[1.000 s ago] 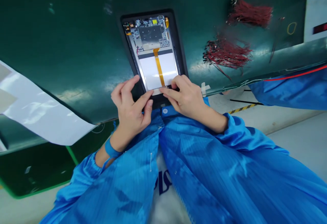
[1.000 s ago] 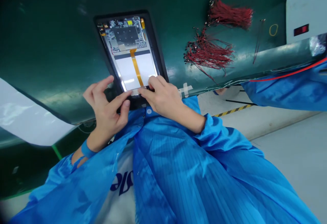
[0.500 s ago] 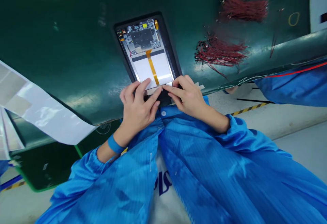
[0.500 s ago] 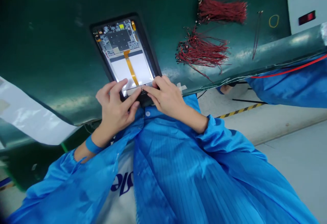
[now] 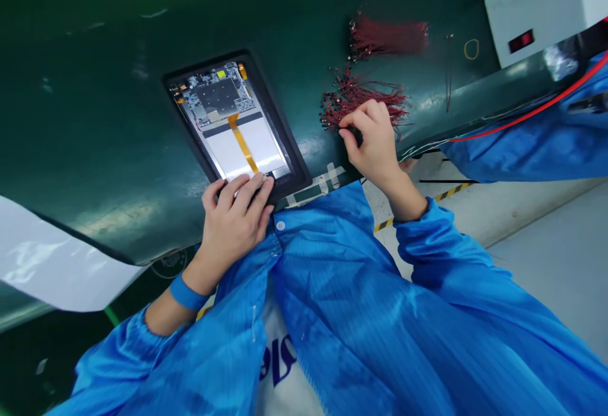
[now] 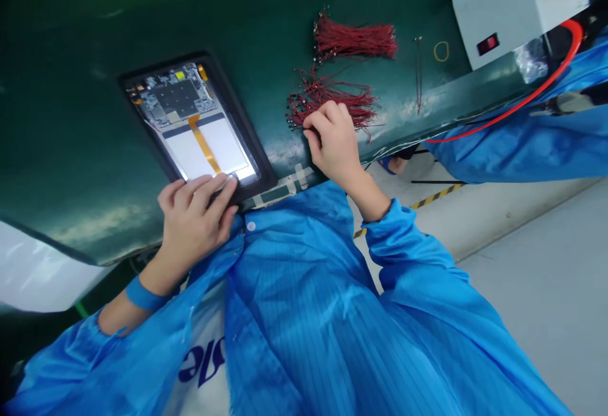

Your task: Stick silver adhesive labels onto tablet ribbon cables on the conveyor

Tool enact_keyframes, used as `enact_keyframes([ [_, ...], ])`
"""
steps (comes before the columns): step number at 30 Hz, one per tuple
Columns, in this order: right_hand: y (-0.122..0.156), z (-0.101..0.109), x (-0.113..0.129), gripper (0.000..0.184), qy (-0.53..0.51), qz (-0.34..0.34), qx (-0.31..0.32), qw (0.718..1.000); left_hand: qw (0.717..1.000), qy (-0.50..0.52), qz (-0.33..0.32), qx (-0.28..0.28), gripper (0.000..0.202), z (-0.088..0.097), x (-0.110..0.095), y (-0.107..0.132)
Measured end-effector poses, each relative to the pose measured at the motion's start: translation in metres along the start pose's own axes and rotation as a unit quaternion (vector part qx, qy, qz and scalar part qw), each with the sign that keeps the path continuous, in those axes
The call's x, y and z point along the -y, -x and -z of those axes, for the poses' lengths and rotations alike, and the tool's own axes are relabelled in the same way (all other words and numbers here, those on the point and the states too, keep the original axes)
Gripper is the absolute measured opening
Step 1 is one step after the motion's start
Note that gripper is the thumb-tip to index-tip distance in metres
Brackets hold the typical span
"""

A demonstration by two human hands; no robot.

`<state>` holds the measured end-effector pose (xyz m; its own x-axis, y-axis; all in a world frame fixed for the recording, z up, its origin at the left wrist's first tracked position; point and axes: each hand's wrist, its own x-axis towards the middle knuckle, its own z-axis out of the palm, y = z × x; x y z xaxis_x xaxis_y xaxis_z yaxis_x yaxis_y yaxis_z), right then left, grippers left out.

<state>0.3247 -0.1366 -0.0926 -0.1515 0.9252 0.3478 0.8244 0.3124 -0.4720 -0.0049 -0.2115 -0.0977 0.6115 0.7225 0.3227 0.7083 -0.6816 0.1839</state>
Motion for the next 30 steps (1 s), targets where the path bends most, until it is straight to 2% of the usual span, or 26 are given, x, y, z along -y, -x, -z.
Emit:
enact_keyframes([
  [3, -0.023, 0.001, -0.011, 0.023, 0.038, 0.021, -0.005, 0.999, 1.0, 0.008, 0.012, -0.013, 0.061, -0.001, 0.0, 0.004],
  [6, -0.056, 0.003, -0.025, 0.024, 0.078, 0.03, -0.007, 0.996, 0.998, 0.024, 0.036, -0.05, 0.058, 0.002, -0.002, 0.005],
  [9, -0.084, 0.0, -0.045, 0.013, 0.101, 0.066, 0.045, 0.992, 0.994, 0.028, 0.072, -0.075, 0.051, 0.009, -0.007, 0.005],
  [12, -0.097, -0.009, -0.057, 0.016, 0.085, 0.099, 0.098, 0.987, 0.991, 0.029, 0.1, -0.089, 0.041, 0.016, -0.01, 0.001],
  [15, -0.1, -0.014, -0.055, 0.022, 0.069, 0.103, 0.116, 0.985, 0.986, 0.06, 0.117, -0.104, 0.034, 0.02, -0.009, -0.004],
  [20, -0.097, 0.003, -0.03, 0.017, 0.063, 0.085, 0.107, 0.989, 0.975, 0.114, 0.136, -0.134, 0.023, 0.024, -0.004, -0.022],
  [23, -0.089, 0.013, 0.0, 0.02, 0.044, 0.12, 0.131, 0.983, 0.956, 0.179, 0.167, -0.161, 0.015, 0.029, -0.006, -0.039],
  [27, -0.072, 0.015, 0.047, 0.023, -0.02, 0.211, 0.191, 0.958, 0.898, 0.34, 0.252, -0.122, 0.018, 0.036, -0.011, -0.064],
  [30, -0.061, 0.012, 0.072, 0.025, -0.075, 0.241, 0.205, 0.946, 0.85, 0.427, 0.3, -0.074, 0.024, 0.039, -0.009, -0.073],
])
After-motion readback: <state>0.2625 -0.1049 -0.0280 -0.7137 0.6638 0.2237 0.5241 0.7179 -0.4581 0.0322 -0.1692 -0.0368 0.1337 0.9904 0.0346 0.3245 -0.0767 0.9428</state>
